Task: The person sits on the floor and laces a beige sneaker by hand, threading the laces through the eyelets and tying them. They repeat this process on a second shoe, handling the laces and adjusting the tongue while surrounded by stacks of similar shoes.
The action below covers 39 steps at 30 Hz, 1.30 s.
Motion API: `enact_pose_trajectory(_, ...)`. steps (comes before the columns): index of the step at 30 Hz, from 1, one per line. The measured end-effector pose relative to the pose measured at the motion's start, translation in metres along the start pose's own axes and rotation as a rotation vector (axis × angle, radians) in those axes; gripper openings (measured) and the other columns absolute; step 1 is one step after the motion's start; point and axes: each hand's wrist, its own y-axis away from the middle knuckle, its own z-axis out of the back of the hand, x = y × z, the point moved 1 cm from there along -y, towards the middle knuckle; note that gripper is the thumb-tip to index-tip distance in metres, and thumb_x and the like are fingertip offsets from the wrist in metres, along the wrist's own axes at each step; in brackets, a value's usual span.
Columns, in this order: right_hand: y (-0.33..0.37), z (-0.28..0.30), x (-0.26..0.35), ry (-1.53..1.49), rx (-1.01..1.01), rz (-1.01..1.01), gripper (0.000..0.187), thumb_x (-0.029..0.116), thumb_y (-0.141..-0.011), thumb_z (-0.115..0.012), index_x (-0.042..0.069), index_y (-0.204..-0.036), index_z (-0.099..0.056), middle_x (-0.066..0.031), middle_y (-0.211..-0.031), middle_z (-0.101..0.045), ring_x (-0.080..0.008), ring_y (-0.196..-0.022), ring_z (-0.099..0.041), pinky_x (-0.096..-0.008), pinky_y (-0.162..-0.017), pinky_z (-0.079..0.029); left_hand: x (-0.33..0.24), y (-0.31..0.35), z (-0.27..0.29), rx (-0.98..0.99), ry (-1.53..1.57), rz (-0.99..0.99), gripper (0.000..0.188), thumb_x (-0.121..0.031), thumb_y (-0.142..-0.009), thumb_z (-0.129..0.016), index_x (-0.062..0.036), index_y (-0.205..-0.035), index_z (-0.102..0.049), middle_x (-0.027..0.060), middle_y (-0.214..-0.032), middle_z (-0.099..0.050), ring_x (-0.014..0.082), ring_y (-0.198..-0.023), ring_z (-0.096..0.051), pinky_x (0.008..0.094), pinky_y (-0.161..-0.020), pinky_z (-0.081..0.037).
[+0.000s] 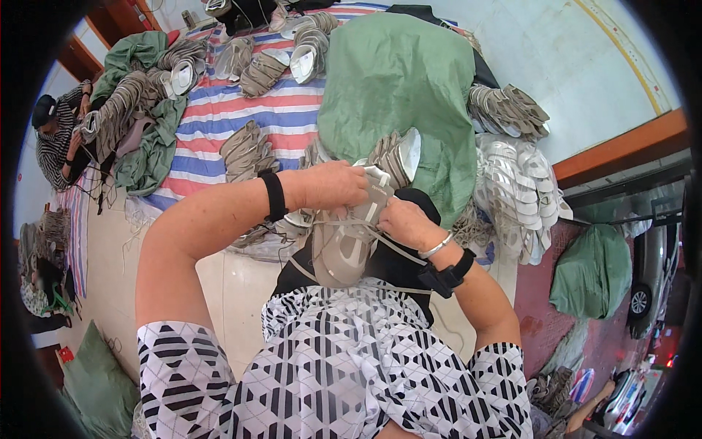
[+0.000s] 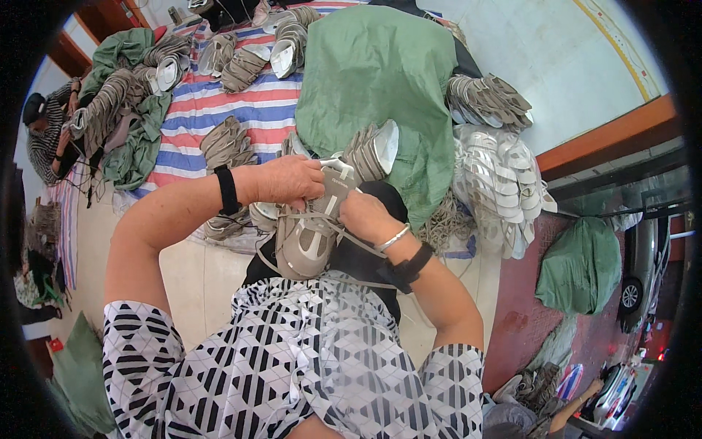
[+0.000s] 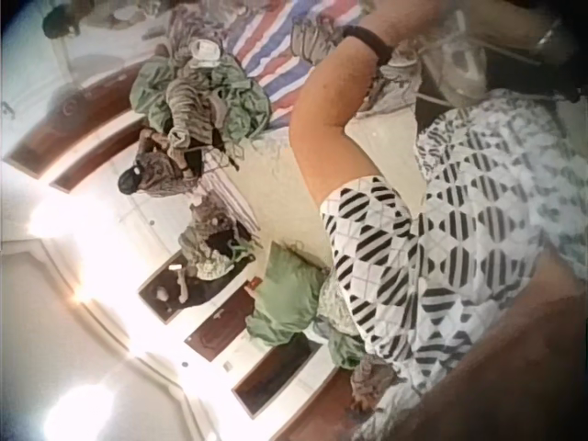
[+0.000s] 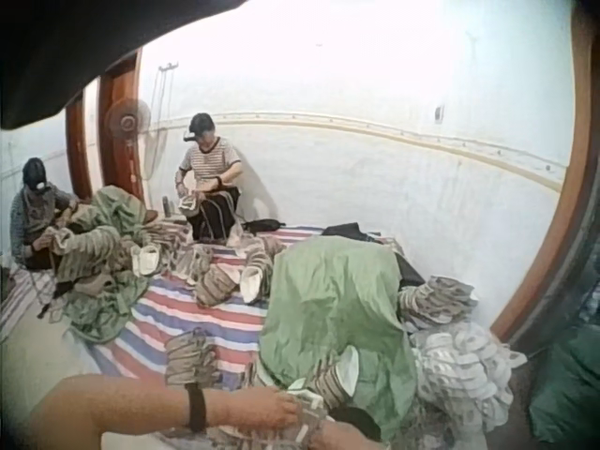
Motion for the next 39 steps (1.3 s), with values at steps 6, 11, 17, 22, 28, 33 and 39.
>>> enact_pose_trajectory(6,0.010,-0.016,0.016,-0.049,-0.137,-0.146,0.011,0.012,-0.078,-0.060,0.002,-0.078,-0.064,-0.0176,-0.089,-0.058,-0.0352,-0.082,-0.060,-0.0433,-0.071,-0.049,-0.002,-0.017,-0.019,0.142,0.073,0.108,0.020,-0.029,-0.078,-0.066,-0.0097,-0.074,-0.068,0.0034,-0.085,-0.058,0.0253,-0.096,-0.053,0.0393,-0.072,-0.049)
enact_pose_trajectory(11,0.014,0.003,-0.009,-1.336,-0.566,-0.361,0.009,0.015,-0.090,-0.056,0.007,-0.094,-0.059,-0.0048,-0.084,-0.061,-0.0090,-0.057,-0.052,-0.0211,-0.046,-0.038,0.010,-0.020,-0.036,-0.378,1.299,0.530,0.025,-0.028,-0.090,-0.060,-0.0050,-0.084,-0.067,-0.0005,-0.085,-0.060,0.0095,-0.079,-0.053,0.0261,-0.071,-0.043)
enact_pose_trajectory(17,-0.002,-0.012,0.008,-1.609,-0.203,-0.155,0.019,0.013,-0.093,-0.053,0.003,-0.109,-0.057,-0.0038,-0.074,-0.060,-0.0081,-0.049,-0.050,-0.0199,-0.043,-0.041,0.004,-0.012,-0.057,-0.565,1.522,0.464,0.028,-0.029,-0.095,-0.056,-0.0026,-0.090,-0.065,-0.0032,-0.081,-0.056,0.0057,-0.080,-0.050,0.0228,-0.072,-0.042)
enact_pose_trajectory(22,-0.013,0.011,0.052,-1.597,-0.236,-0.283,0.015,0.015,-0.093,-0.055,0.002,-0.091,-0.061,0.0002,-0.065,-0.055,-0.0056,-0.045,-0.046,-0.0179,-0.040,-0.035,0.005,-0.012,-0.053,-0.542,1.661,0.467,0.027,-0.027,-0.094,-0.057,-0.0014,-0.096,-0.066,0.0007,-0.087,-0.061,0.0084,-0.083,-0.055,0.0243,-0.077,-0.044)
enact_pose_trajectory(28,0.044,0.131,0.071,-1.343,-0.599,0.213,0.022,0.014,-0.096,-0.049,-0.001,-0.083,-0.059,-0.0007,-0.063,-0.053,-0.0040,-0.045,-0.041,-0.0175,-0.039,-0.029,-0.020,-0.024,-0.001,-0.456,1.238,0.220,0.025,-0.025,-0.093,-0.058,-0.0031,-0.101,-0.067,0.0035,-0.094,-0.066,0.0113,-0.089,-0.059,0.0262,-0.082,-0.045)
enact_pose_trajectory(33,0.051,0.109,0.049,-1.415,-0.601,0.153,0.023,0.015,-0.097,-0.048,0.002,-0.082,-0.057,-0.0027,-0.067,-0.054,-0.0052,-0.046,-0.042,-0.0180,-0.041,-0.032,-0.028,-0.021,0.007,-0.627,0.994,0.190,0.021,-0.019,-0.092,-0.053,-0.0043,-0.085,-0.065,0.0025,-0.095,-0.063,0.0111,-0.086,-0.057,0.0283,-0.076,-0.045)
enact_pose_trajectory(39,0.215,0.102,-0.132,-1.842,-1.299,-0.146,0.018,0.020,-0.098,-0.047,0.009,-0.084,-0.052,0.0010,-0.069,-0.046,-0.0083,-0.054,-0.040,-0.0228,-0.047,-0.036,0.080,0.118,-0.008,-1.666,1.862,0.856,0.018,-0.014,-0.094,-0.049,-0.0023,-0.101,-0.060,0.0046,-0.081,-0.057,0.0129,-0.064,-0.050,0.0257,-0.059,-0.043)
